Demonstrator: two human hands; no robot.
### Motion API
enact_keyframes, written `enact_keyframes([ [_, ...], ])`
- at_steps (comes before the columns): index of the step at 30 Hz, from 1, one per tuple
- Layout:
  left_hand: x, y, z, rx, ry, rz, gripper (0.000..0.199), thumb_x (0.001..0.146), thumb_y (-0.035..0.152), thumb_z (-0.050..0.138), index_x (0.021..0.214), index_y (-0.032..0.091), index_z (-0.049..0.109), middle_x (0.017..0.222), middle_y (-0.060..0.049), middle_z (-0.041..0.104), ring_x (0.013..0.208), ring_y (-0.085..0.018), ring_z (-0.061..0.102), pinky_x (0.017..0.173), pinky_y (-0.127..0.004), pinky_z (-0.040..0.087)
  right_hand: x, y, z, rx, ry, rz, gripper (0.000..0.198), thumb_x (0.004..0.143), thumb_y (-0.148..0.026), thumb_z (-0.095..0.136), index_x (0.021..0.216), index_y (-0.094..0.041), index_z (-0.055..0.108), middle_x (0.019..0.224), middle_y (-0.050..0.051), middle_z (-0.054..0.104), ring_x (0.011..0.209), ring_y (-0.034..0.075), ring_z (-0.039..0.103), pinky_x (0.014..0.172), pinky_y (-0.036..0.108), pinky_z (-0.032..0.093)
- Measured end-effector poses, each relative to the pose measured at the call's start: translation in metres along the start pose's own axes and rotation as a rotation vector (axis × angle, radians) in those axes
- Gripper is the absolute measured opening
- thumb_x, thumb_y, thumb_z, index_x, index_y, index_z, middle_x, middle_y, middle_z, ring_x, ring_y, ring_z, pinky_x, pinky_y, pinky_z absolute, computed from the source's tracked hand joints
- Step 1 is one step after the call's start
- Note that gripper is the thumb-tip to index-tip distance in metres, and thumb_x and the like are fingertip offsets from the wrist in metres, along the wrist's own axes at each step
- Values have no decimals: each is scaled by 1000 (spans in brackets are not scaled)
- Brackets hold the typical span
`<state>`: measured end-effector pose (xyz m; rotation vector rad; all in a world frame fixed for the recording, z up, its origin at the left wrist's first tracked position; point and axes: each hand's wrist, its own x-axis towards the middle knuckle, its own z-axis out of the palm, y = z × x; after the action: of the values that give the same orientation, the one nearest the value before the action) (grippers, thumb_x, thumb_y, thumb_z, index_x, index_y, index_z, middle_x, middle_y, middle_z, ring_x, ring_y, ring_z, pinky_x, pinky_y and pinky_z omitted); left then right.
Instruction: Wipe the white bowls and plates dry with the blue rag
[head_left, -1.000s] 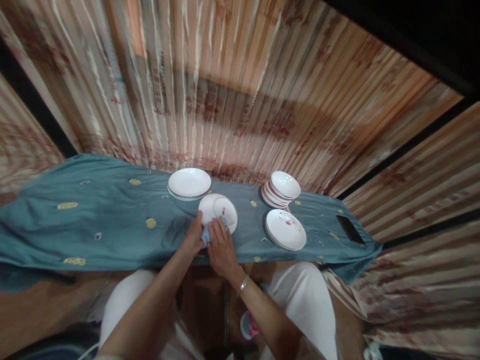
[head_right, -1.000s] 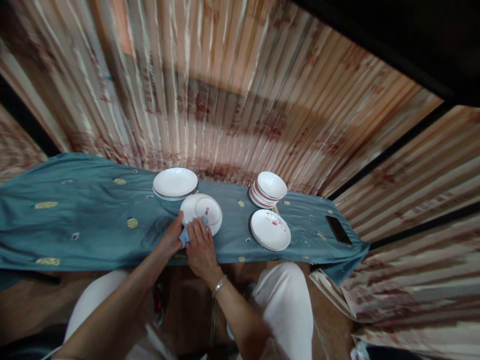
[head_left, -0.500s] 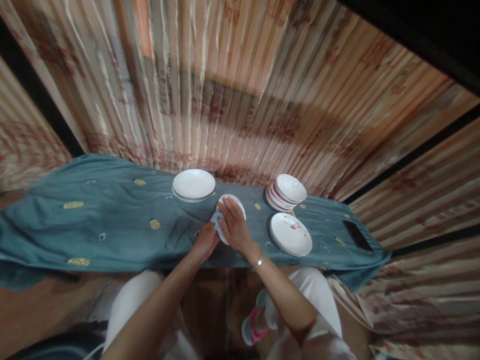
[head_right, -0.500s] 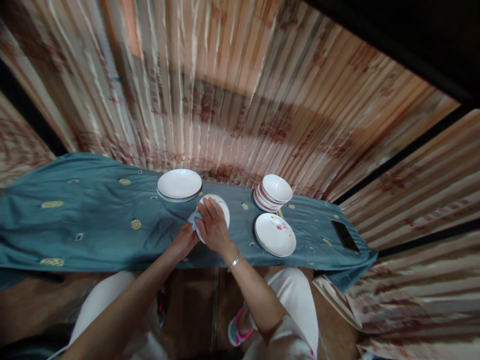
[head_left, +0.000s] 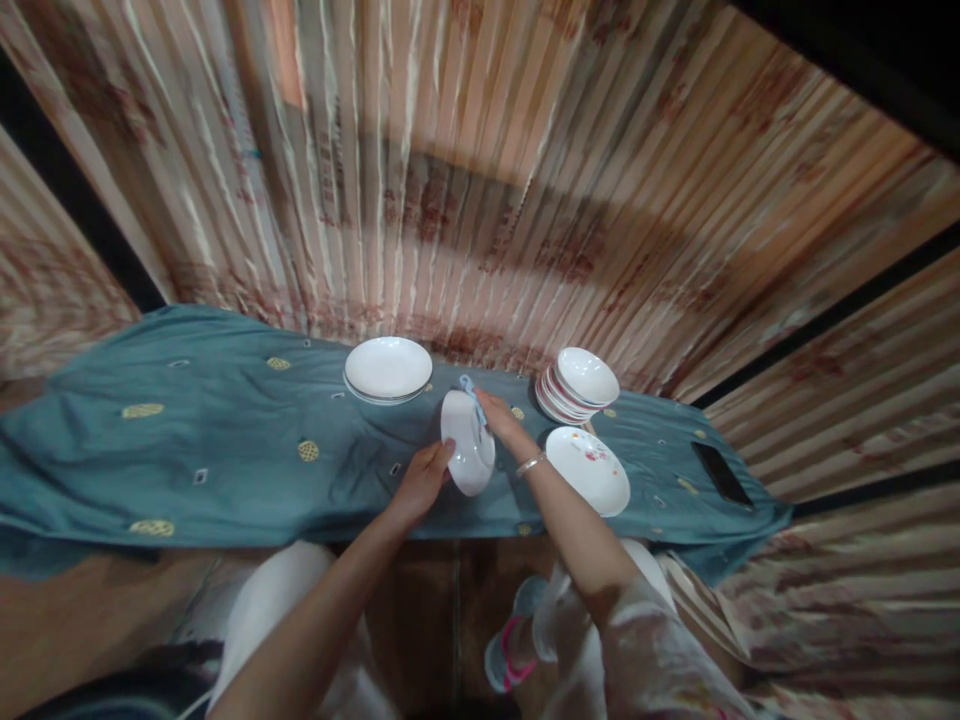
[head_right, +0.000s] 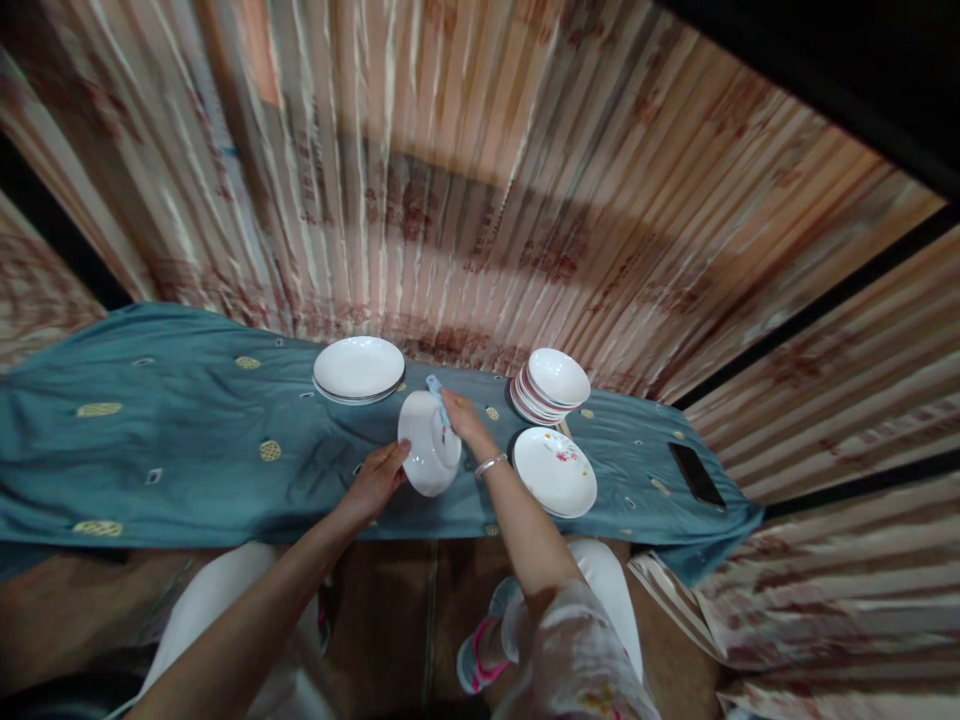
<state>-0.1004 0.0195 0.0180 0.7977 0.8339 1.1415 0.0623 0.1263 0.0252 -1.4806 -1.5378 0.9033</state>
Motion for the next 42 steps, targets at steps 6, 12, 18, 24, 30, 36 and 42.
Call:
enact_keyframes([
  [6, -2, 7, 1, -51, 18, -27, 54, 57, 64, 76, 74, 14, 64, 70, -5, 67, 70, -19, 63, 66, -31, 51, -22, 40, 6, 133, 92, 109, 61, 80, -74, 40, 78, -20, 66, 75, 3, 68, 82, 21, 61, 83, 34, 50],
  [12, 1, 17, 0, -200, 83, -46, 43, 62, 50, 80, 77, 13, 66, 77, -10, 72, 84, -25, 68, 74, -35, 55, -49, 55, 15, 89, 170, 49, 70, 82, -77, 36, 105, -19, 69, 112, 11, 71, 114, 25, 60, 105, 39, 40],
  [18, 12, 16, -9, -316, 156, -90, 22, 75, 32, 74, 80, 12, 66, 74, -9, 71, 81, -22, 69, 75, -32, 55, -75, 69, 20, -5, 250, 30, 76, 91, -70, 21, 119, -14, 65, 118, 15, 69, 120, 26, 59, 106, 42, 41],
  [24, 15, 17, -5, -385, 214, -128, 14, 81, 26, 68, 79, 13, 65, 69, -7, 71, 77, -20, 69, 76, -32, 56, -110, 60, 38, -46, 307, 13, 74, 96, -61, 15, 138, -11, 49, 141, 16, 54, 136, 23, 45, 113, 44, 34],
  [30, 10, 20, -1, -393, 227, -124, 14, 85, 24, 62, 80, 11, 65, 71, -8, 72, 77, -20, 70, 77, -32, 56, -141, 36, 62, -107, 374, -48, 73, 98, -55, 13, 150, -6, 28, 156, 21, 30, 147, 25, 25, 118, 51, 24],
  [36, 7, 18, 1, -402, 180, -80, 17, 81, 28, 67, 83, 11, 65, 74, -8, 73, 84, -22, 70, 78, -31, 56, -163, 20, 72, -289, 326, -229, 64, 101, -43, 24, 154, -9, 17, 161, 20, 16, 151, 29, 10, 118, 60, 19],
  [42, 4, 9, -2, -300, 76, -19, 28, 71, 40, 75, 78, 14, 66, 73, -6, 72, 75, -18, 68, 66, -27, 53, -144, -4, 50, -387, 183, -360, 58, 101, -37, 25, 154, -12, 24, 159, 15, 27, 150, 24, 18, 120, 52, 22],
])
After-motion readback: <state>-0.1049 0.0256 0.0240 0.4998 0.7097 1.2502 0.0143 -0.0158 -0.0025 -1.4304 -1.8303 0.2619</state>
